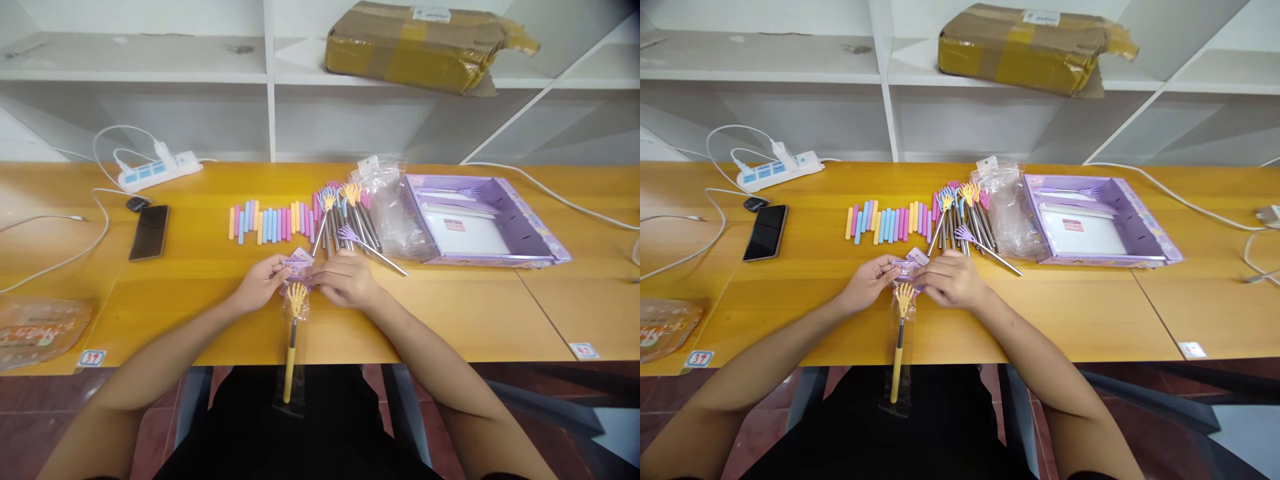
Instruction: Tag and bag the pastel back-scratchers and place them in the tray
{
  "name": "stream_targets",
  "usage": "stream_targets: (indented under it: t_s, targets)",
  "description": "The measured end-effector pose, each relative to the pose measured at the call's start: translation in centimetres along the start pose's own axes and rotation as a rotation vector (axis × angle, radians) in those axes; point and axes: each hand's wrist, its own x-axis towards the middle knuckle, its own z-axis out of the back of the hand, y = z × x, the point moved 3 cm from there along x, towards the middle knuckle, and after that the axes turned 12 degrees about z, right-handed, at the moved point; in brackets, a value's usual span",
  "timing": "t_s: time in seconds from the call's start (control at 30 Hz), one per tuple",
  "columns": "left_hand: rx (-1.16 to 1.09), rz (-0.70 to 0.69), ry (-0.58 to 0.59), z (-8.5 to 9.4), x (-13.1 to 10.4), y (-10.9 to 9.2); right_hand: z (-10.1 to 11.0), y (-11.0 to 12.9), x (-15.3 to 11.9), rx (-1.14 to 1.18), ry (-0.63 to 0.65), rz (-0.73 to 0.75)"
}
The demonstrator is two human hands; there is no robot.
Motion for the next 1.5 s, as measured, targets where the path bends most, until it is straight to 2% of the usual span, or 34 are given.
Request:
stream_targets:
  t_s: [0.13, 0.27, 0.33, 0.43, 0.5, 0.53, 0.6, 0.67, 0.73, 0.8, 0.9, 0.97, 1.07, 1.13, 1.2, 1.3, 1.4, 1.5]
  targets:
    - [-0.018, 0.059, 0.029, 0.1, 0.0, -0.3, 0.0, -0.4, -0.7, -0.019, 0.002, -0.048]
    - [-0.064, 0.160, 0.166, -0.2, -0.4, -1.1, -0.4, -1.3, -1.7, 0.202, -0.003, -0.258]
    - [-0.056, 0.169, 0.181, -0.3, -0.6, -1.4, -0.5, -1.6, -2.0, 0.333, 0.014, -0.392]
    - [-0.064, 0.136, 0.058, 0.0, -0.7, -1.4, -1.1, -1.6, -1.9, 0.665, 0.119, -0.616]
    - [-0.103, 0.066, -0.112, 0.6, -0.6, -1.3, -2.0, -0.9, -1.6, 0.975, 0.217, -0.746]
    - [-0.124, 0.029, -0.204, 1.0, -0.5, -1.2, -2.5, -0.5, -1.4, 1.096, 0.257, -0.780]
    - [-0.176, -0.035, -0.358, 1.8, -0.4, -1.1, -3.3, 0.0, -1.0, 1.193, 0.285, -0.789]
    - [-0.263, -0.074, -0.411, 2.2, -0.3, -1.1, -3.7, 0.1, -0.6, 1.196, 0.276, -0.772]
    - [-0.384, -0.084, -0.345, 2.2, -0.1, -1.3, -3.4, -0.2, -0.5, 1.192, 0.248, -0.791]
    - [-0.469, -0.061, -0.198, 1.9, 0.0, -1.6, -1.9, -1.3, -0.6, 1.131, 0.204, -0.838]
    - [-0.475, -0.051, -0.048, 1.4, 0.0, -1.8, 2.8, -4.4, -1.5, 0.793, 0.010, -0.902]
    - [-0.451, -0.071, -0.027, 1.3, -0.1, -1.8, 6.9, -6.8, -2.7, 0.426, -0.187, -0.911]
    - [-0.397, -0.083, 0.012, 1.3, -0.1, -1.8, 12.9, -9.7, -5.7, -0.276, -0.492, -0.834]
    - [-0.339, -0.069, 0.068, 1.1, -0.2, -1.8, 15.8, -11.0, -8.4, -0.674, -0.608, -0.788]
    - [-0.288, -0.053, 0.133, 0.8, -0.3, -1.8, 17.5, -12.2, -11.4, -0.881, -0.572, -0.848]
    - [-0.256, -0.049, 0.195, 0.5, -0.5, -1.6, 18.3, -14.1, -15.5, -0.853, -0.338, -1.077]
    - [-0.239, -0.043, 0.211, 0.4, -0.6, -1.4, 17.5, -15.2, -18.4, -0.694, -0.172, -1.225]
    - [-0.214, -0.035, 0.198, 0.5, -0.6, -1.3, 15.9, -15.9, -20.1, -0.559, -0.021, -1.349]
